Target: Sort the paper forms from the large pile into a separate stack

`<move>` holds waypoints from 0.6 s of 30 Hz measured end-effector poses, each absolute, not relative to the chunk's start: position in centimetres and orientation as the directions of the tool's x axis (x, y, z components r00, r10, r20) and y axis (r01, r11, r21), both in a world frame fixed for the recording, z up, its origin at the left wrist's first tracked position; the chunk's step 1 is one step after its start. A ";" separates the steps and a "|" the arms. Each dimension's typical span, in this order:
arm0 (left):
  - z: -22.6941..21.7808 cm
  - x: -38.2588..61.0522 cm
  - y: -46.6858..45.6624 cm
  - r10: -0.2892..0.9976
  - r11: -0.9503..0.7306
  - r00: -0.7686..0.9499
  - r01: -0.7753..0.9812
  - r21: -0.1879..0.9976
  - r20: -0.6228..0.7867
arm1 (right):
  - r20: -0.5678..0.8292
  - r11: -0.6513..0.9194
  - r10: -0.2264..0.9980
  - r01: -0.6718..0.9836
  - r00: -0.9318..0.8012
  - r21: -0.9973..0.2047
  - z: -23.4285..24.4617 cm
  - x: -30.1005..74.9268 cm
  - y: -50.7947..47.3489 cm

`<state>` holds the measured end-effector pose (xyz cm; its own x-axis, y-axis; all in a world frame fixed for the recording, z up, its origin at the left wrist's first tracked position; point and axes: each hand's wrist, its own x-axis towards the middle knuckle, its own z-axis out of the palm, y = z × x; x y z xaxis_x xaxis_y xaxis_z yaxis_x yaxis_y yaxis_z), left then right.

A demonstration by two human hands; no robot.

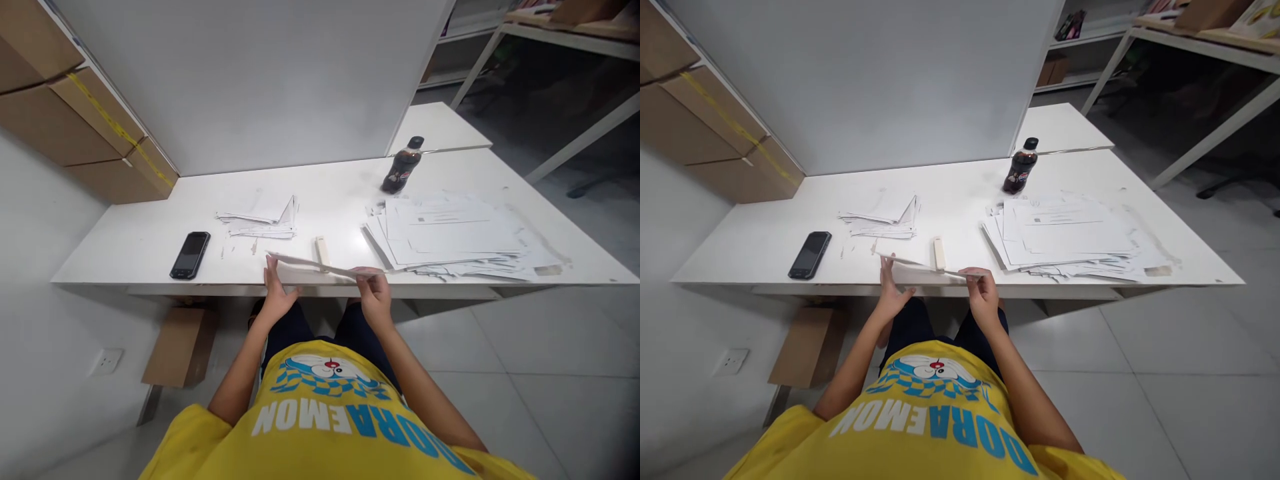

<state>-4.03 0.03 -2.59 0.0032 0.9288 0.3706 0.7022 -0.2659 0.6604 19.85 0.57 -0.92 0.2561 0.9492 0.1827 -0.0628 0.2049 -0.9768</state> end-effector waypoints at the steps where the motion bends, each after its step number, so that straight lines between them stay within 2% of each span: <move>1: -2.5 -4.0 0.1 0.929 -0.251 -0.031 0.677 0.692 0.368 | 0.184 0.208 0.947 -0.065 0.262 -0.976 -0.8 20.0 0.5; 6: -1.6 -3.4 1.2 0.897 -0.295 -0.137 0.521 0.801 0.420 | 0.198 0.215 0.955 -0.055 0.221 -0.975 -0.1 20.3 0.5; 10: -1.0 -2.7 1.7 0.933 -0.213 -0.202 0.354 0.911 0.297 | 0.176 0.187 0.971 -0.054 0.161 -0.981 -0.6 20.2 0.6; 13: -0.9 -2.4 1.4 0.926 -0.180 -0.269 0.297 0.938 0.263 | 0.153 0.175 0.958 -0.073 0.242 -0.982 -1.2 20.2 0.7; 15: -1.0 -2.5 1.1 0.936 -0.166 -0.254 0.286 0.944 0.242 | 0.137 0.172 0.944 -0.093 0.301 -0.981 -1.5 20.4 0.7; 18: -1.3 -2.8 0.8 0.962 -0.136 -0.196 0.267 0.954 0.192 | 0.116 0.156 0.949 -0.117 0.295 -0.981 -1.7 20.8 0.7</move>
<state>-2.83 0.78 -1.34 -0.1956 0.9618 0.1917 0.2666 -0.1359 0.9542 20.80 0.68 -1.69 0.2947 0.9485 0.1159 -0.1168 0.1561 -0.9808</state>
